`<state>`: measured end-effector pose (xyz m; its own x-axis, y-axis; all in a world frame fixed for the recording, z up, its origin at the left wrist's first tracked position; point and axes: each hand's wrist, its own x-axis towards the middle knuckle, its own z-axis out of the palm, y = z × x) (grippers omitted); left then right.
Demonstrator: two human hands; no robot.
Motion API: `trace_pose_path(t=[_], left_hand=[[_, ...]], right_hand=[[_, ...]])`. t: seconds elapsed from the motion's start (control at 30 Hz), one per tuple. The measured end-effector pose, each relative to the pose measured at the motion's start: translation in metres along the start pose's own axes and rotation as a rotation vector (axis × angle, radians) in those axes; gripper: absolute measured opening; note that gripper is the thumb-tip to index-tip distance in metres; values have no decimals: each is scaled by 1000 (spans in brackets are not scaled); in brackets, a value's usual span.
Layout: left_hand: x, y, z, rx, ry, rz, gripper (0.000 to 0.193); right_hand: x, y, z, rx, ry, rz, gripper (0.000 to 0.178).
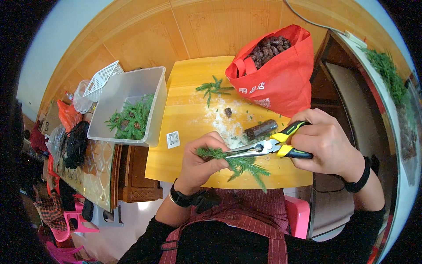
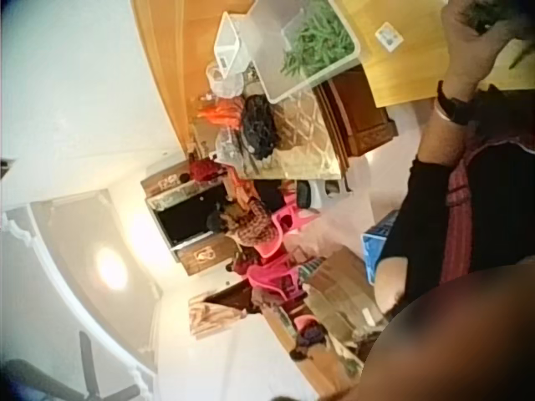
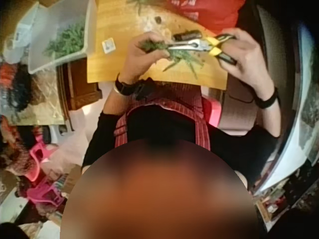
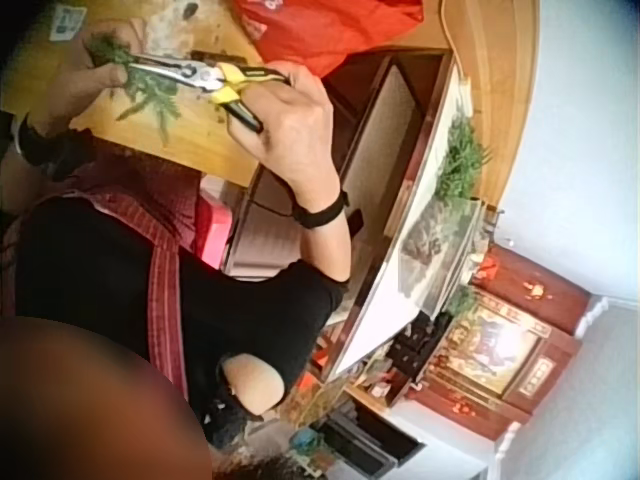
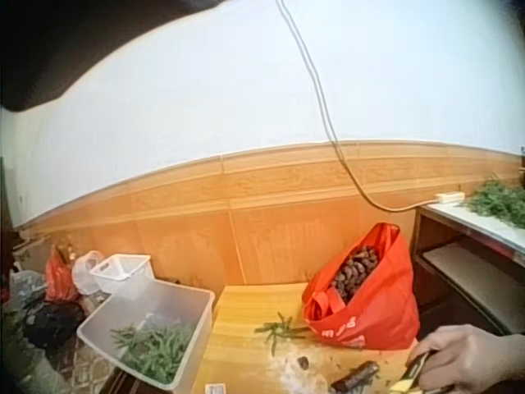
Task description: Trimming artificial plastic foliage and attaching it to a central stem to assemble decorative plants.
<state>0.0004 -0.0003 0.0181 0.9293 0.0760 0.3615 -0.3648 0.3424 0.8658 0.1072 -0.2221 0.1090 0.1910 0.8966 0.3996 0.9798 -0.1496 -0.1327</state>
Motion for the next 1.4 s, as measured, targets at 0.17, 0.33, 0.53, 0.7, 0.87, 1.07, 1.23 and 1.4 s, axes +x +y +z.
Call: trace_pose_path(t=[0.17, 0.33, 0.53, 0.7, 0.87, 1.07, 1.23, 1.4], left_hand=[[0, 3, 0, 326, 49, 197, 20], [-2, 4, 1, 522, 108, 335, 22], [-4, 3, 1, 714, 120, 518, 26], [-5, 2, 4, 762, 190, 598, 30], [-5, 1, 4, 781, 211, 606, 32], [-2, -3, 0, 635, 199, 461, 27], [-3, -14, -7, 236, 163, 246, 23], [-2, -20, -6, -110, 152, 68, 22]], right_hand=[[-2, -3, -1, -110, -5, -2, 16], [-5, -6, 2, -101, 0, 11, 19], [-4, -14, 5, -97, 75, 42, 19], [-7, -15, 10, -148, 110, 34, 20], [-9, -16, 14, -184, 117, 37, 21], [-12, -15, 22, -106, 99, 90, 18], [-9, -19, 13, 243, -54, 317, 20], [-11, -19, 13, 283, -90, 372, 23]])
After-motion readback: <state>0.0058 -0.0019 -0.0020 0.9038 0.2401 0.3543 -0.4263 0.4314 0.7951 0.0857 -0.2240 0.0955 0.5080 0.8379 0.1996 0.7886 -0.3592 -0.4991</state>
